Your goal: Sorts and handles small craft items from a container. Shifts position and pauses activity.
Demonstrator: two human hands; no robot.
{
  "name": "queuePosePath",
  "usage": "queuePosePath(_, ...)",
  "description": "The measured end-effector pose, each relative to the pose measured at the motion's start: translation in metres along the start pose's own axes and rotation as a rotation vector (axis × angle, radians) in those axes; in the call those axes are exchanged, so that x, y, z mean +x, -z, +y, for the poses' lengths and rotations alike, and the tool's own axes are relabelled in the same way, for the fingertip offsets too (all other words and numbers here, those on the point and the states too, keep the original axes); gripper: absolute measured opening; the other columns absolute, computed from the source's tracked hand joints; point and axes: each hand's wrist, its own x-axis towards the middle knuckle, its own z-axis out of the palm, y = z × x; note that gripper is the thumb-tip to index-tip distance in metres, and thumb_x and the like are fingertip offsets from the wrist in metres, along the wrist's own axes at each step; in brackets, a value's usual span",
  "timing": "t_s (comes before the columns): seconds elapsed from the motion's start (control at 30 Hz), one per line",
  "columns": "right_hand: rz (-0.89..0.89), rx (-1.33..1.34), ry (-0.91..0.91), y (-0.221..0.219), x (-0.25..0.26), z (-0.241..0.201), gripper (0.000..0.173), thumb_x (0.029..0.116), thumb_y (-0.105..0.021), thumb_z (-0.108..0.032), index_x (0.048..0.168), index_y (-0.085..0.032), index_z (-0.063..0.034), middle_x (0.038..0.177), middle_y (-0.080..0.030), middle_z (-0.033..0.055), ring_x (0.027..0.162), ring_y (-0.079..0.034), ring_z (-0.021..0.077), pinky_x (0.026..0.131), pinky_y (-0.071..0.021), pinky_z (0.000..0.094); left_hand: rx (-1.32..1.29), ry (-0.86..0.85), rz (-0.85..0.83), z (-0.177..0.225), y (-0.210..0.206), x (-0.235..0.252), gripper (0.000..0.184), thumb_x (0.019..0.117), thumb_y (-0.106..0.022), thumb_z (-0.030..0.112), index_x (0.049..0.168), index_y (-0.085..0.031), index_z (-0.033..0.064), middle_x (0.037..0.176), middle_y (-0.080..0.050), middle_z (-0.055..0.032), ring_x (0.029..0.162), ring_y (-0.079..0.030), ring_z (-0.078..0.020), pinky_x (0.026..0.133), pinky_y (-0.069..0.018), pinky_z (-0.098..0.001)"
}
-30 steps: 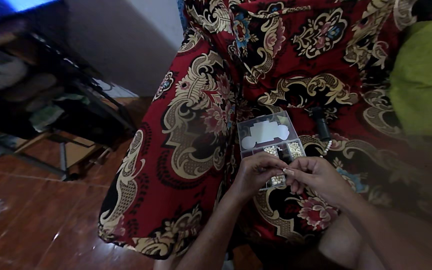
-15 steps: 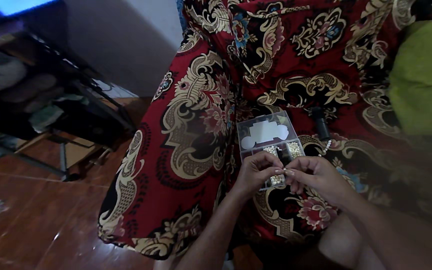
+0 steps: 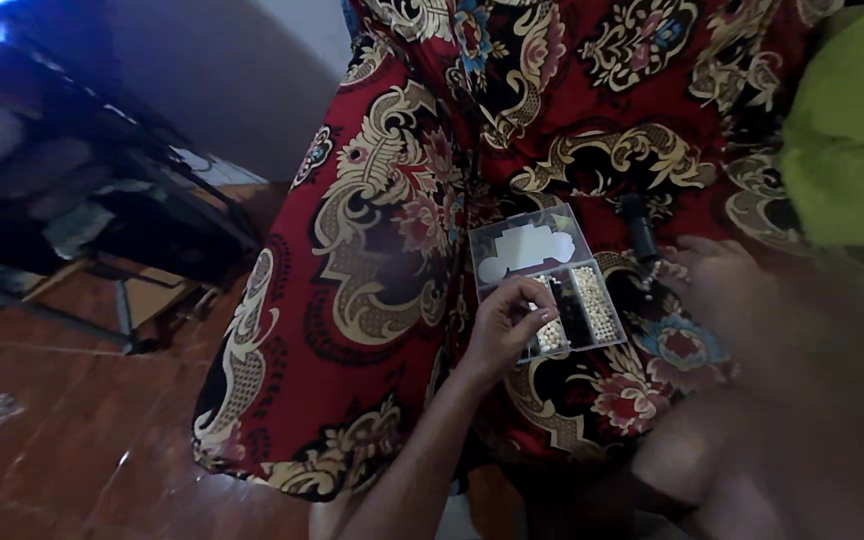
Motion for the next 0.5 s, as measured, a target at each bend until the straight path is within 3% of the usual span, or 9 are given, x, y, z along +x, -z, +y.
queuePosePath(0.07, 0.018, 0.221, 0.115, -0.006, -0.002, -0.005, 0.025, 0.0952, -0.073, -0.015, 0.116, -0.075, -0.0005, 0.132, -0.065, 0.0215, 0.115, -0.064, 0.0421, 0.09, -0.0531, 0.062, 0.092, -0.039, -0.018, -0.001, -0.001, -0.001, 0.003, 0.0947, -0.068, 0.007, 0.095, -0.067, 0.0043, 0.104, -0.067, -0.0011, 0.1, -0.065, -0.0053, 0.081, -0.0571, -0.0222)
queuePosePath(0.13, -0.083, 0.557, 0.176, -0.013, -0.01, -0.02, 0.028, 0.0963, -0.07, -0.022, 0.119, -0.075, -0.0075, 0.128, -0.069, 0.0085, 0.108, -0.07, 0.019, 0.087, -0.0604, 0.0377, 0.225, -0.081, -0.028, -0.004, -0.003, -0.003, 0.008, 0.094, -0.071, 0.01, 0.094, -0.067, 0.0023, 0.103, -0.068, -0.0049, 0.096, -0.066, -0.0061, 0.079, -0.0573, -0.0211)
queuePosePath(0.2, -0.247, 0.881, 0.181, -0.016, -0.02, -0.043, 0.031, 0.0958, -0.07, -0.021, 0.123, -0.072, -0.0069, 0.12, -0.072, 0.0034, 0.094, -0.072, 0.0085, 0.076, -0.062, 0.0246, 0.355, -0.103, -0.028, -0.006, -0.005, -0.004, 0.013, 0.0932, -0.073, 0.014, 0.095, -0.07, 0.0021, 0.103, -0.069, -0.0076, 0.091, -0.066, -0.0067, 0.077, -0.0567, -0.0207)
queuePosePath(0.27, -0.357, 1.032, 0.169, -0.018, -0.029, -0.06, 0.036, 0.0953, -0.07, -0.017, 0.13, -0.067, -0.0052, 0.118, -0.073, 0.0037, 0.095, -0.073, 0.0096, 0.075, -0.0633, 0.0244, 0.421, -0.101, -0.022, -0.006, -0.007, -0.005, 0.013, 0.093, -0.073, 0.015, 0.096, -0.071, 0.0023, 0.102, -0.068, -0.0082, 0.088, -0.065, -0.0065, 0.076, -0.0555, -0.0202)
queuePosePath(0.33, -0.381, 1.046, 0.115, -0.022, -0.033, -0.07, 0.035, 0.095, -0.072, -0.015, 0.128, -0.066, -0.0048, 0.107, -0.075, 0.002, 0.087, -0.074, 0.0089, 0.072, -0.0639, 0.0239, 0.455, -0.084, -0.008, -0.005, -0.007, -0.006, 0.013, 0.0931, -0.072, 0.015, 0.097, -0.071, 0.0031, 0.101, -0.068, -0.0071, 0.085, -0.064, -0.0055, 0.075, -0.0545, -0.0196)
queuePosePath(0.43, -0.355, 1.027, 0.056, -0.024, -0.033, -0.073, 0.018, 0.096, -0.07, -0.01, 0.112, -0.069, -0.002, 0.087, -0.075, 0.0006, 0.072, -0.074, 0.0077, 0.067, -0.0638, 0.0223, 0.495, -0.034, -0.003, -0.003, -0.005, -0.006, 0.012, 0.0941, -0.071, 0.016, 0.098, -0.071, 0.0048, 0.1, -0.069, -0.005, 0.082, -0.064, -0.0054, 0.075, -0.0546, -0.0209)
queuePosePath(0.5, -0.33, 1.001, 0.052, -0.024, -0.031, -0.071, 0.009, 0.0964, -0.068, -0.008, 0.102, -0.071, -0.0017, 0.081, -0.074, -0.0006, 0.068, -0.072, 0.0056, 0.067, -0.0625, 0.0204, 0.505, -0.019, 0.0, -0.003, -0.004, -0.005, 0.013, 0.0943, -0.071, 0.017, 0.098, -0.071, 0.005, 0.098, -0.069, -0.0041, 0.08, -0.064, -0.0049, 0.072, -0.0545, -0.0205)
